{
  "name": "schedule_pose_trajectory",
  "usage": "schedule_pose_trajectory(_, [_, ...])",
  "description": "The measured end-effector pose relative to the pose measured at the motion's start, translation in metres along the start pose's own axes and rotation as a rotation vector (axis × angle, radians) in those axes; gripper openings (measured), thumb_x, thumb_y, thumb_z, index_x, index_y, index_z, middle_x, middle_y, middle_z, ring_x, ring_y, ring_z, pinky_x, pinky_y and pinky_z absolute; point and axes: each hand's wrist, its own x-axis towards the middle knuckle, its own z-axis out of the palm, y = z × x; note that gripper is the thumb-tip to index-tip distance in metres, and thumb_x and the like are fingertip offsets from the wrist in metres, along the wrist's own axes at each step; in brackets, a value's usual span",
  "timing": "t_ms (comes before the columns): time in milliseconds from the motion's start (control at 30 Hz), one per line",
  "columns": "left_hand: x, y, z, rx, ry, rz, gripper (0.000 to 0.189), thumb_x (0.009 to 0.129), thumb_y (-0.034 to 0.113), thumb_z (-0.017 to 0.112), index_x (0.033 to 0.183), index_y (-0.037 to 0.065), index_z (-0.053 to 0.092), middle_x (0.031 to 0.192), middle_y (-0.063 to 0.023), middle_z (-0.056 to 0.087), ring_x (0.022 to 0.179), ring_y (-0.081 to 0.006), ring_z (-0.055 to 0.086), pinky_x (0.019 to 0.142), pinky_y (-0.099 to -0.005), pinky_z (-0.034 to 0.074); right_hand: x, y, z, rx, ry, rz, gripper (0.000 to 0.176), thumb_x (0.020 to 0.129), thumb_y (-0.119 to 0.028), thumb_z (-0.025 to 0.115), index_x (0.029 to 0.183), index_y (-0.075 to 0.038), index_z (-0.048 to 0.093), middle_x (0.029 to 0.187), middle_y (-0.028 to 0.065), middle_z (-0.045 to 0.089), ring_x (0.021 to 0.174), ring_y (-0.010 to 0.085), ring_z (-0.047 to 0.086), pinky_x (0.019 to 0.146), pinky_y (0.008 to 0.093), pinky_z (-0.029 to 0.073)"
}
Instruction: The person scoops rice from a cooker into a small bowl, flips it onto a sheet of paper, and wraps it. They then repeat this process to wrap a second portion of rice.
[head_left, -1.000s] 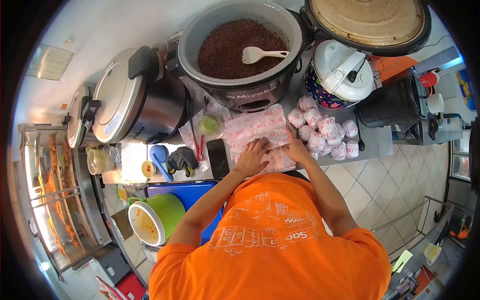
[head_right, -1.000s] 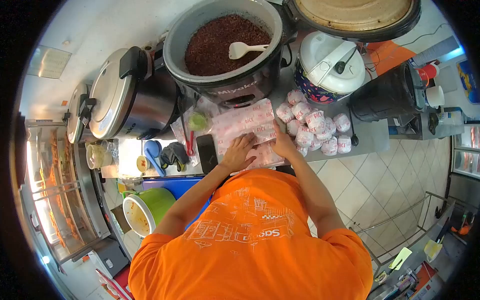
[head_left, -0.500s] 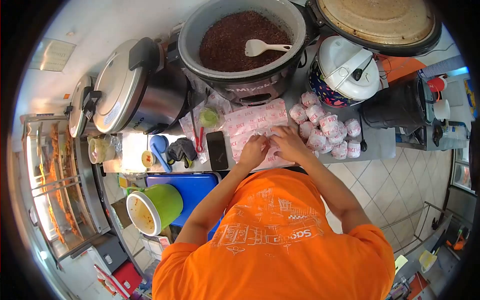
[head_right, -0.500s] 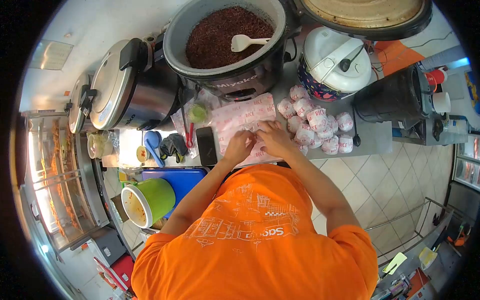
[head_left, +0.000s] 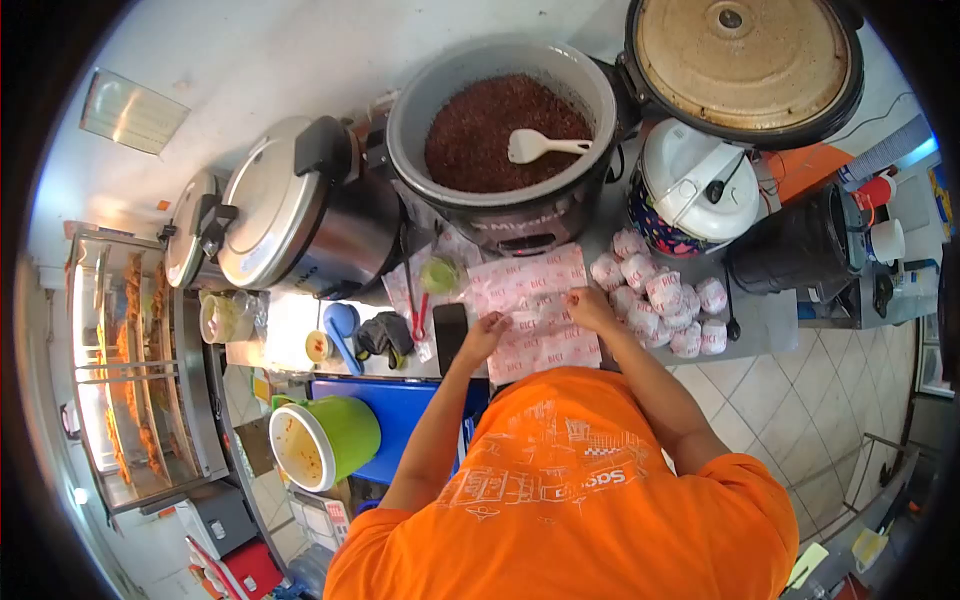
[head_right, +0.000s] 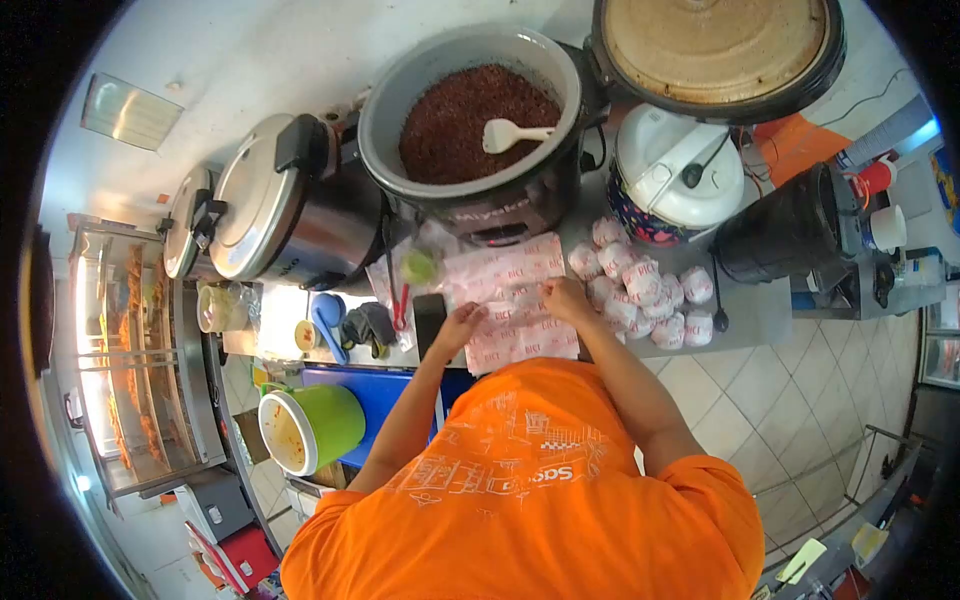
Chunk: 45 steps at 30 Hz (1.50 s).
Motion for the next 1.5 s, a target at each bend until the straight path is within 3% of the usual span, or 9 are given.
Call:
schedule_pose_trajectory(167, [0.0, 0.026, 0.038, 0.151, 0.488, 0.129, 0.007, 0.094, 0.013, 0.064, 0.096, 0.007, 0.061, 0.072, -0.0138, 0.066, 0.075, -0.0337, 0.068, 0.065, -0.041, 0.051, -0.006, -0.017, 0.017, -0.154, 0.142, -0.002, 0.013, 0.085, -0.014, 0.063, 0.075, -0.005, 0.066, 0.077, 0.0186, 0.068, 0.076, 0.0397, 0.067, 0.069, 0.049, 0.052])
schedule_pose_trajectory(267, [0.01, 0.012, 0.048, 0.341, 0.529, 0.212, 0.013, 0.086, 0.01, 0.068, 0.096, 0.008, 0.06, 0.1, -0.0213, 0.065, 0.084, -0.0421, 0.067, 0.064, -0.0446, 0.053, -0.017, -0.026, 0.014, -0.273, 0.155, -0.036, 0.013, 0.084, -0.015, 0.065, 0.073, -0.007, 0.067, 0.092, 0.0148, 0.068, 0.085, 0.0368, 0.066, 0.067, 0.0479, 0.052])
schedule_pose_trajectory(333, [0.01, 0.009, 0.05, 0.479, 0.548, 0.347, 0.015, 0.083, 0.011, 0.07, 0.095, 0.009, 0.062, 0.112, -0.0212, 0.064, 0.087, -0.0406, 0.067, 0.063, -0.0438, 0.053, -0.026, -0.036, 0.004, -0.278, 0.053, -0.201, 0.013, 0.085, -0.015, 0.061, 0.088, -0.011, 0.073, 0.111, 0.0154, 0.06, 0.109, 0.0353, 0.057, 0.09, 0.0485, 0.05])
schedule_pose_trajectory(433, [0.001, 0.015, 0.044, 0.656, 0.493, 0.457, 0.021, 0.081, 0.015, 0.07, 0.101, 0.009, 0.067, 0.134, -0.0198, 0.055, 0.106, -0.04, 0.062, 0.079, -0.0449, 0.054, -0.032, -0.044, -0.009, -0.516, 0.06, -0.31, 0.014, 0.082, -0.018, 0.064, 0.09, -0.01, 0.071, 0.119, 0.0124, 0.058, 0.115, 0.0331, 0.051, 0.1, 0.0499, 0.04])
schedule_pose_trajectory(533, [-0.033, 0.051, 0.033, 0.867, 0.402, 0.58, 0.037, 0.086, 0.023, 0.065, 0.119, 0.005, 0.069, 0.15, -0.0142, 0.043, 0.136, -0.0395, 0.038, 0.111, -0.0573, 0.029, -0.047, -0.067, -0.023, -0.637, -0.004, -0.301, 0.018, 0.087, -0.015, 0.058, 0.093, -0.01, 0.074, 0.123, 0.0136, 0.056, 0.122, 0.0349, 0.047, 0.11, 0.0518, 0.03])
schedule_pose_trajectory(800, [-0.005, 0.023, 0.024, 0.892, 0.157, 0.475, 0.019, 0.083, 0.019, 0.069, 0.098, 0.009, 0.074, 0.106, -0.0081, 0.066, 0.102, -0.028, 0.063, 0.094, -0.0491, 0.04, -0.025, -0.02, -0.011, -0.408, -0.219, -0.21, 0.022, 0.087, -0.018, 0.058, 0.097, -0.011, 0.076, 0.106, 0.014, 0.07, 0.106, 0.0318, 0.064, 0.101, 0.0487, 0.044])
schedule_pose_trajectory(1067, [0.021, 0.022, 0.009, 0.792, 0.039, 0.371, 0.02, 0.087, 0.018, 0.064, 0.103, 0.008, 0.073, 0.108, -0.0103, 0.069, 0.105, -0.0334, 0.064, 0.087, -0.0499, 0.047, -0.015, -0.046, -0.016, -0.369, -0.266, -0.053, 0.023, 0.087, -0.017, 0.059, 0.108, -0.012, 0.067, 0.095, 0.0155, 0.073, 0.094, 0.0343, 0.069, 0.093, 0.0519, 0.042])
schedule_pose_trajectory(1233, [0.031, 0.036, 0.018, 0.467, 0.126, -0.102, 0.023, 0.084, 0.023, 0.065, 0.101, 0.009, 0.073, 0.117, -0.0158, 0.07, 0.12, -0.0354, 0.061, 0.104, -0.0581, 0.038, -0.021, -0.047, -0.002, -0.389, -0.072, -0.022, 0.026, 0.085, -0.012, 0.059, 0.109, -0.011, 0.067, 0.099, 0.0136, 0.072, 0.102, 0.0331, 0.065, 0.093, 0.0501, 0.039])
schedule_pose_trajectory(1500, [0.026, 0.037, 0.029, 0.796, 0.422, 0.426, 0.019, 0.086, 0.022, 0.063, 0.093, 0.007, 0.073, 0.102, -0.0187, 0.072, 0.099, -0.0375, 0.067, 0.092, -0.0474, 0.049, -0.022, -0.04, 0.006, -0.493, 0.086, -0.217, 0.021, 0.078, -0.01, 0.063, 0.097, -0.006, 0.071, 0.112, 0.011, 0.064, 0.111, 0.033, 0.055, 0.096, 0.0469, 0.04])
